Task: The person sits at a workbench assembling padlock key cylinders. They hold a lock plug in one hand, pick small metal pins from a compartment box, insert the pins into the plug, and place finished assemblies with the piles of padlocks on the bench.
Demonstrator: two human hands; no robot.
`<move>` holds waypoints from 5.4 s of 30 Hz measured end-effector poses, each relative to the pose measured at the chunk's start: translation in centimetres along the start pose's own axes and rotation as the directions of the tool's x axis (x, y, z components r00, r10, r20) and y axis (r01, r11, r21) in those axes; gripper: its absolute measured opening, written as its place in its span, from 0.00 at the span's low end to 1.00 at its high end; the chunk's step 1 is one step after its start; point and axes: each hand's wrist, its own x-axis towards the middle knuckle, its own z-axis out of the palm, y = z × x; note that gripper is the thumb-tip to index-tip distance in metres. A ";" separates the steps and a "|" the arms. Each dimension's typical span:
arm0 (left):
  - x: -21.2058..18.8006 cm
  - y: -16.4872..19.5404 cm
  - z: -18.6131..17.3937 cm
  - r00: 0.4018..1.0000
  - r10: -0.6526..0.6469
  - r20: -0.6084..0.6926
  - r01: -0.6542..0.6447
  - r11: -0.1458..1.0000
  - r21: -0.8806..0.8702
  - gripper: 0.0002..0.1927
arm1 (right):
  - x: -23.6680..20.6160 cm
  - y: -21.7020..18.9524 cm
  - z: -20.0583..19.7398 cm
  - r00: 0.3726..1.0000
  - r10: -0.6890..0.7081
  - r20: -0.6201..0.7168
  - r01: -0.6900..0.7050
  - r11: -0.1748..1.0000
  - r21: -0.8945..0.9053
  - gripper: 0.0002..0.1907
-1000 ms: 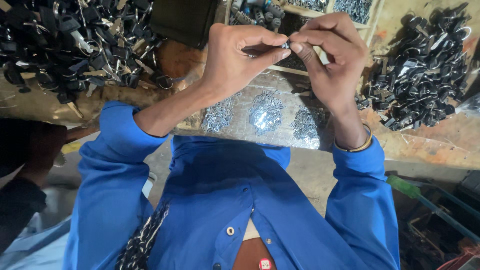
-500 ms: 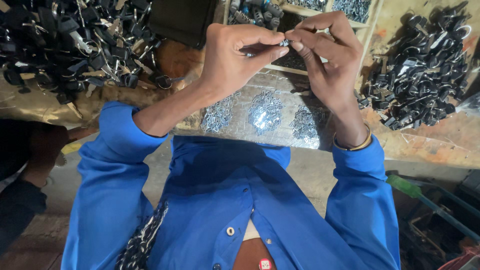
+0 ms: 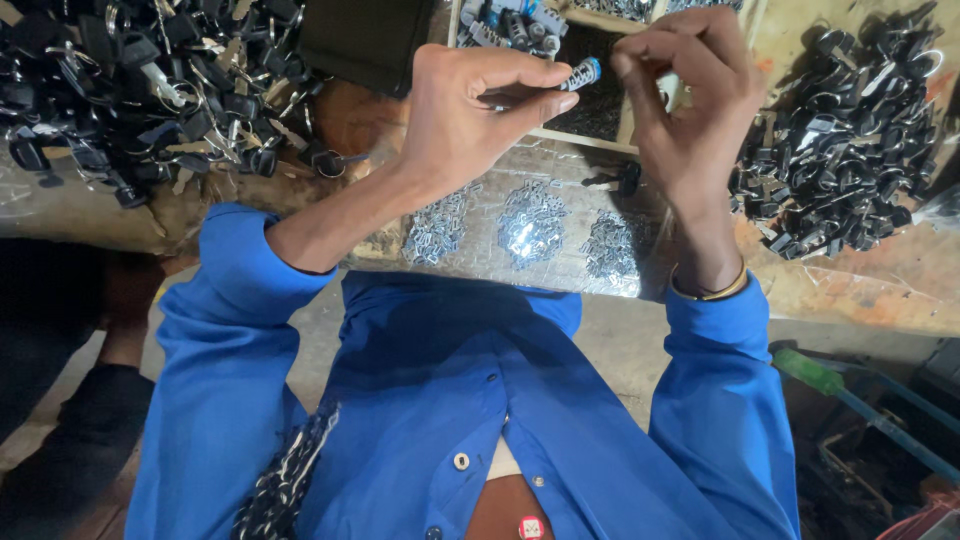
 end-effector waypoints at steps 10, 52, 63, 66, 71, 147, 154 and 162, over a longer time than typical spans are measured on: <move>0.0 -0.4 0.1 0.999 0.035 0.030 -0.036 0.998 0.048 0.09 | -0.1 0.0 -0.2 1.000 -0.016 0.004 0.016 0.998 -0.068 0.07; 0.2 0.4 0.2 0.994 0.078 0.072 -0.083 0.993 0.080 0.10 | -1.7 2.1 0.6 0.940 0.242 0.238 -0.338 0.596 0.728 0.00; 0.0 0.0 0.3 0.998 0.031 0.061 -0.030 0.999 -0.018 0.09 | -1.8 1.8 1.3 0.926 0.261 0.272 -0.375 0.559 0.740 0.02; -0.1 -0.2 0.3 0.998 0.033 0.058 -0.032 0.999 -0.014 0.09 | -1.7 1.6 0.9 0.957 0.188 0.220 -0.285 0.744 0.604 0.05; 0.0 -0.5 0.4 0.993 0.101 0.053 -0.103 0.994 0.035 0.09 | -1.8 1.0 0.4 0.971 0.148 0.189 -0.222 0.854 0.471 0.06; -0.3 -0.8 0.4 0.999 -0.027 0.026 0.030 0.989 -0.148 0.08 | -0.8 1.1 -0.9 0.993 -0.097 0.061 0.109 0.968 -0.225 0.10; -0.2 -0.5 0.3 0.998 0.009 0.064 0.000 0.992 -0.126 0.07 | -1.3 1.9 -0.2 0.950 0.304 0.071 -0.295 0.800 0.523 0.05; -0.1 -0.9 0.4 0.995 0.078 0.064 -0.075 0.996 -0.043 0.07 | -1.5 2.1 0.4 0.963 0.176 0.202 -0.266 0.714 0.647 0.04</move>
